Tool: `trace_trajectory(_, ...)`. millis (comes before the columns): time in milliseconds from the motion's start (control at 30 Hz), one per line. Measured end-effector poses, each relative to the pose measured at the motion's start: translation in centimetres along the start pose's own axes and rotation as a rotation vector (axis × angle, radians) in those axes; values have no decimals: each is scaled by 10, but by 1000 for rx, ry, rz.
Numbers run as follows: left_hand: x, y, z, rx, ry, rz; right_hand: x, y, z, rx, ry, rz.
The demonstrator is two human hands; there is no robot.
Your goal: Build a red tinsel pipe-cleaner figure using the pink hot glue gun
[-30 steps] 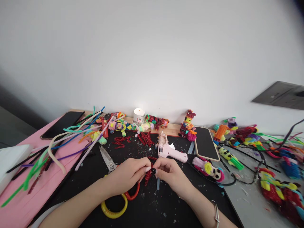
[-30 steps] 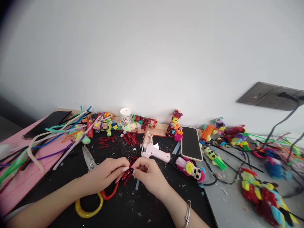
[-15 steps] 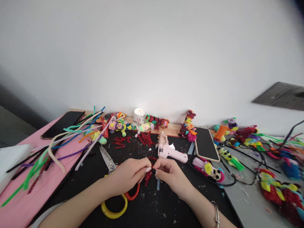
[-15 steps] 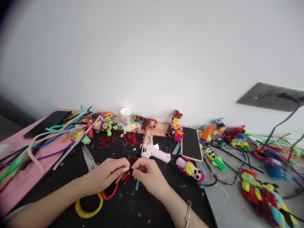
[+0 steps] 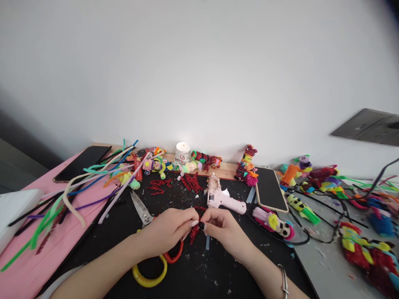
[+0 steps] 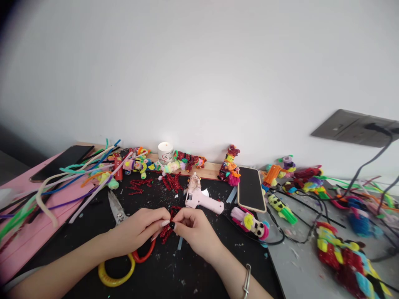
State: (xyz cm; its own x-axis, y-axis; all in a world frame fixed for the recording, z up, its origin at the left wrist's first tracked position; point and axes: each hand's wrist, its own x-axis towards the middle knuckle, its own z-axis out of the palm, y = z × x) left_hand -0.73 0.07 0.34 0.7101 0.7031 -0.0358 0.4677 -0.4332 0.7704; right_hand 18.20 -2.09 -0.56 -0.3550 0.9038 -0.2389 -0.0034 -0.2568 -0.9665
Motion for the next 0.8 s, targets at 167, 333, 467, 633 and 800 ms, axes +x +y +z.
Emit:
trace_trajectory(167,1,0,0,-2,-3,4,0,1,-1,-6,-3,-1)
trace_trajectory(333,1,0,0,2,-3,0,0,1,0,0,-5,-4)
trace_trajectory(467,1,-1,0,0,-7,0,1,1,0,-3,-7,-14)
trace_trajectory(633,-1,-2,0,0,-15,-1,1,2,-1,-8,-3,-18)
trace_trajectory(800,0,-1,0,1,-11,-7,1,3,-1,-5,-9,-34)
